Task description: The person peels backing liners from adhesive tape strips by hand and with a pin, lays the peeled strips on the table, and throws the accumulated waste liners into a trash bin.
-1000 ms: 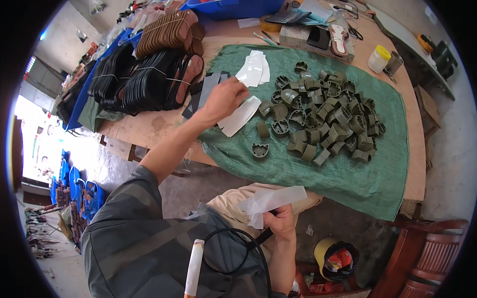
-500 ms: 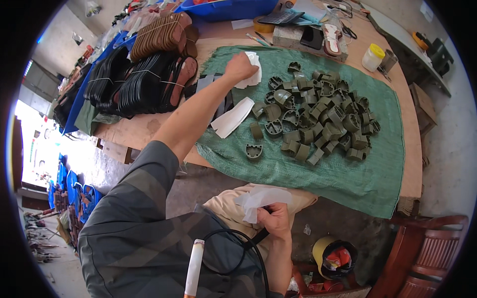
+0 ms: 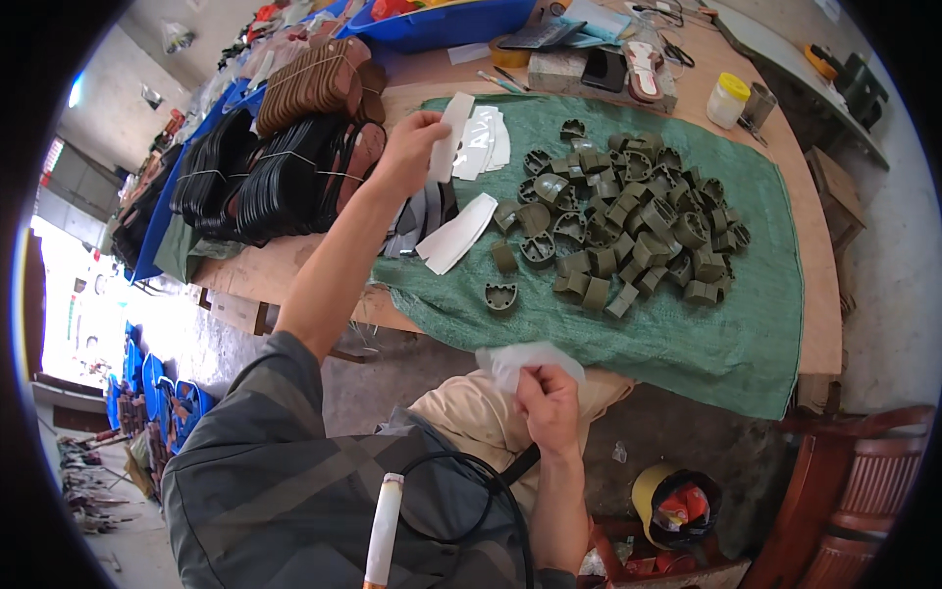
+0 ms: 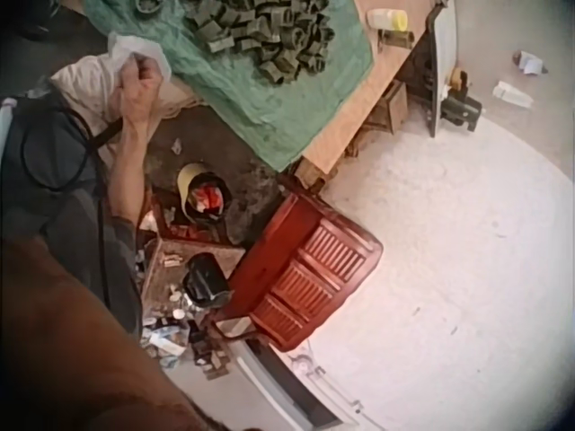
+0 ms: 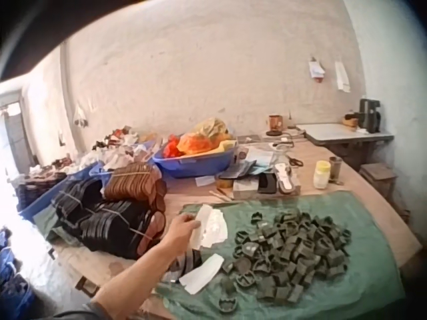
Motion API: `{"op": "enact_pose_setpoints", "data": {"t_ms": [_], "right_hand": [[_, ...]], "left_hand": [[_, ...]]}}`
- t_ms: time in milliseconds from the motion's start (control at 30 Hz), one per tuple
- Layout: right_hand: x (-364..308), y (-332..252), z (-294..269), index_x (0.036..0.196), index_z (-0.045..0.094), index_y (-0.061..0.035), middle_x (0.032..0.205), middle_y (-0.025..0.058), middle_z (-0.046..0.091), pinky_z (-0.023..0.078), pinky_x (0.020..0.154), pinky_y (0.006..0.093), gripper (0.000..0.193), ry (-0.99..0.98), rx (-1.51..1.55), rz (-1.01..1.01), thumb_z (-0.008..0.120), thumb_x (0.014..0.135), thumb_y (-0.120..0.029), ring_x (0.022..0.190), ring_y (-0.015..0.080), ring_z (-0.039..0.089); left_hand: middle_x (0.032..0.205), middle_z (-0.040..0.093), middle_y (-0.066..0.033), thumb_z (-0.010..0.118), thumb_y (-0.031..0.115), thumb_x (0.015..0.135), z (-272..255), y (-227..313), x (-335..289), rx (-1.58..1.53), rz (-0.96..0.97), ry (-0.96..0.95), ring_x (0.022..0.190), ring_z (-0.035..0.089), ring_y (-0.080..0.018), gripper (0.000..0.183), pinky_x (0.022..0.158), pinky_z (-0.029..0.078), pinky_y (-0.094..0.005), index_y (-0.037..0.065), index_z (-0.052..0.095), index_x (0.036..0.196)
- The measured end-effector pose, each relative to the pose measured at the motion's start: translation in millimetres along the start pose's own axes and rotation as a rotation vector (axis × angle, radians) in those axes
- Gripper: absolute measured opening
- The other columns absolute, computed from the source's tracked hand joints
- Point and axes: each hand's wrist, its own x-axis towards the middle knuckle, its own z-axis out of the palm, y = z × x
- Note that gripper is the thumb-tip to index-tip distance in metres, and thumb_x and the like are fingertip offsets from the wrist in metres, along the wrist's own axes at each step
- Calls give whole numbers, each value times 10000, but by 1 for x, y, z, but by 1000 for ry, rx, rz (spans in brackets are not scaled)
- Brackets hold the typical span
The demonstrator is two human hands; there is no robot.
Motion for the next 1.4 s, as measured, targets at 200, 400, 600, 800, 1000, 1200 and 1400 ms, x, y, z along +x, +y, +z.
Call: {"op": "enact_pose_setpoints", "data": {"t_ms": [200,400,600,800,1000,1200,1400], "right_hand": [[28,-44,38,995,646,-19,652,-35,528,271,472,194,112,136,-50,-152,608,982,-123,522,17,406],[36,-55,42,975,653,-28,681,-52,548,278,487,183,169,255,-127,-293,638,998,-194,551,10,411],[27,-59,39,962,660,-25,704,-54,564,289,499,183,175,261,-228,-301,644,997,-196,574,4,419],[24,-63,43,959,667,-20,696,-59,547,297,513,183,185,272,-292,-270,649,996,-200,581,6,421],[27,-60,43,957,665,-20,708,-58,547,300,514,184,177,265,-303,-281,642,999,-191,586,8,420],[30,-55,40,887,644,-22,687,-70,529,316,502,186,188,262,-263,-279,663,987,-180,573,1,424],[32,-49,44,960,629,-34,697,-52,535,278,510,189,157,267,-104,-214,628,1004,-185,566,19,381]], "left_hand": [[1055,614,-78,582,-22,884,26,28,-145,-133,-79,-502,876,632,-164,557,697,596,-325,7,437,1420],[1081,629,-56,564,3,919,44,27,-198,-132,-196,-698,890,628,-104,502,670,597,-279,18,474,1413],[997,655,-19,642,173,985,50,27,-202,-102,-177,-657,838,624,-74,386,669,583,-257,19,564,1331],[931,678,-13,657,231,989,49,25,-199,-9,-96,-594,762,621,-62,331,634,539,-229,8,650,1234],[840,671,7,647,198,990,54,27,-201,45,-114,-570,709,596,-47,263,572,478,-219,5,693,1162],[811,659,9,636,179,993,55,20,-198,134,-58,-626,694,588,-45,224,579,463,-222,3,704,1113],[858,667,-12,634,212,1001,55,9,-202,40,-136,-662,720,607,-67,244,608,487,-224,4,698,1111]]}}
